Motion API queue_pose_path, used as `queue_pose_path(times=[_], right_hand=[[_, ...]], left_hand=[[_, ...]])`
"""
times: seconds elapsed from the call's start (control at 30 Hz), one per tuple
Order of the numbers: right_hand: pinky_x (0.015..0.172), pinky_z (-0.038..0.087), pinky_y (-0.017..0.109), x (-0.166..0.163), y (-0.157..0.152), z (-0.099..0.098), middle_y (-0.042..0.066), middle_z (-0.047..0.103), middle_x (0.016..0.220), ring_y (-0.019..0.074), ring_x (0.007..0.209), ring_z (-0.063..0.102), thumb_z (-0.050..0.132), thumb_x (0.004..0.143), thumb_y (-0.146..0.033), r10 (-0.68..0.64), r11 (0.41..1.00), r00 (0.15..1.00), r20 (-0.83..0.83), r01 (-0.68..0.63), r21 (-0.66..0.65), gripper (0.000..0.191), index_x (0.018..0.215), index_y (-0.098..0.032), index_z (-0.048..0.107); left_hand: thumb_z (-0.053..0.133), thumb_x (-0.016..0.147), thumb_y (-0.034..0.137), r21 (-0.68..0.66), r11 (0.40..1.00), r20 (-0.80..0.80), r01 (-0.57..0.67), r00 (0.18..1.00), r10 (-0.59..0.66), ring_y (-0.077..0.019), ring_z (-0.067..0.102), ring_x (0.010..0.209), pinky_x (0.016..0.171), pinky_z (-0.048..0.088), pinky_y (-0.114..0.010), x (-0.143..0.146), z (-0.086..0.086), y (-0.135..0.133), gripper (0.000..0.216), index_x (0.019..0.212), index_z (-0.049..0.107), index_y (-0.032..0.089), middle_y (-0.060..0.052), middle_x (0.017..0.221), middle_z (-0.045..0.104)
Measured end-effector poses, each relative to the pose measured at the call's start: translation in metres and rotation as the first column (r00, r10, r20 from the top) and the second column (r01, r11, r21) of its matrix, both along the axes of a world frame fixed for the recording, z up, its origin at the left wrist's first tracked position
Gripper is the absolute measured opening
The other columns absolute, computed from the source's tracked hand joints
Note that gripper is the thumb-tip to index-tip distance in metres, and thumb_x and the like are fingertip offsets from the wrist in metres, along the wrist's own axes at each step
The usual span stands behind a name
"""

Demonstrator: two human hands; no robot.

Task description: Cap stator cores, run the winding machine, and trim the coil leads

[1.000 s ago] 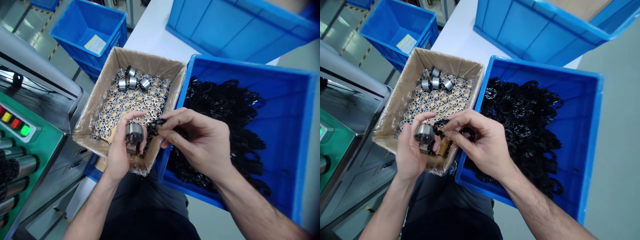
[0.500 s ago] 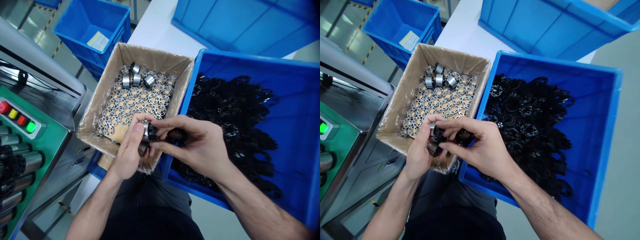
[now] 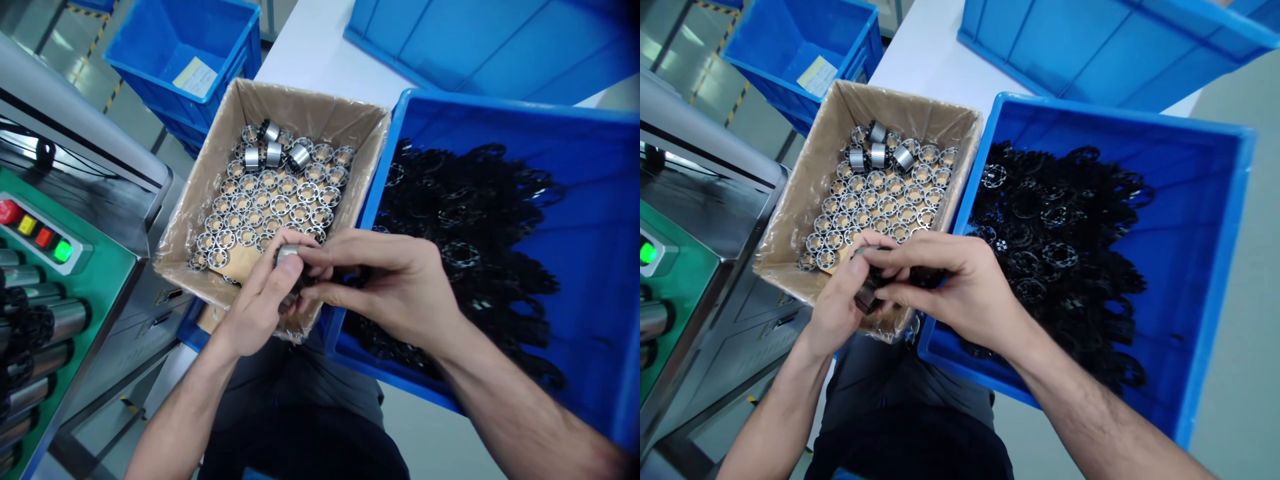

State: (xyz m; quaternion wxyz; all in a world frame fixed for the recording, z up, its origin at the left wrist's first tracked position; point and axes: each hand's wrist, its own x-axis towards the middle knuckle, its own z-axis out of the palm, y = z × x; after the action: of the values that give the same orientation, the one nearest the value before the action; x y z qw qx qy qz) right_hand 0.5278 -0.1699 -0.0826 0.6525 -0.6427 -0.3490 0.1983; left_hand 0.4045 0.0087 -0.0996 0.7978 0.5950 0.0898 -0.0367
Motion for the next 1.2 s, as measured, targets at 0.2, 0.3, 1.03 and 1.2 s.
queue_pose_path(times=[0.2, 0.3, 1.03, 1.2], right_hand=[[0.083, 0.071, 0.033, 0.045, -0.056, -0.005, 0.006, 0.09, 0.119, 0.0223, 0.1, 0.085, 0.093, 0.102, -0.026, -0.216, 0.921, 0.952, 0.216, 0.272, -0.279, 0.032, 0.134, -0.03, 0.094], [0.078, 0.068, 0.036, 0.045, -0.085, -0.023, 0.009, 0.086, 0.112, 0.0221, 0.085, 0.082, 0.097, 0.096, -0.024, 0.037, 0.727, 0.925, 0.379, 0.235, -0.645, 0.032, 0.127, -0.022, 0.091], [0.099, 0.067, 0.042, 0.021, -0.093, -0.036, 0.015, 0.088, 0.128, 0.0326, 0.109, 0.089, 0.078, 0.114, -0.033, 0.543, 0.298, 0.839, 0.027, -0.163, -0.941, 0.027, 0.136, -0.017, 0.078], [0.1, 0.068, 0.043, 0.029, -0.106, -0.04, 0.015, 0.083, 0.121, 0.0303, 0.106, 0.084, 0.075, 0.115, -0.036, 0.444, 0.434, 0.894, 0.059, -0.157, -0.887, 0.034, 0.141, -0.015, 0.074]], left_hand=[[0.082, 0.114, 0.047, 0.823, 0.536, -0.096, 0.188, 0.976, -0.194, -0.0267, 0.07, 0.103, 0.089, 0.055, -0.038, 0.0, 0.014, 0.045, 0.039, 0.15, 0.077, 0.033, -0.007, 0.131, 0.074], [0.099, 0.099, 0.049, 0.85, 0.477, -0.155, 0.223, 0.972, -0.178, -0.022, 0.066, 0.088, 0.082, 0.052, -0.035, 0.002, 0.01, 0.057, 0.074, 0.167, 0.073, 0.041, -0.006, 0.136, 0.073], [0.076, 0.1, 0.031, -0.313, 0.914, -0.24, -0.258, 0.953, 0.187, -0.0092, 0.06, 0.064, 0.051, 0.051, -0.018, 0.025, 0.014, -0.001, 0.025, 0.117, 0.061, 0.022, 0.001, 0.094, 0.07], [0.076, 0.101, 0.035, -0.311, 0.92, -0.232, -0.237, 0.958, 0.168, -0.0075, 0.057, 0.057, 0.048, 0.049, -0.017, 0.026, 0.014, -0.003, 0.027, 0.117, 0.06, 0.022, 0.002, 0.093, 0.071]])
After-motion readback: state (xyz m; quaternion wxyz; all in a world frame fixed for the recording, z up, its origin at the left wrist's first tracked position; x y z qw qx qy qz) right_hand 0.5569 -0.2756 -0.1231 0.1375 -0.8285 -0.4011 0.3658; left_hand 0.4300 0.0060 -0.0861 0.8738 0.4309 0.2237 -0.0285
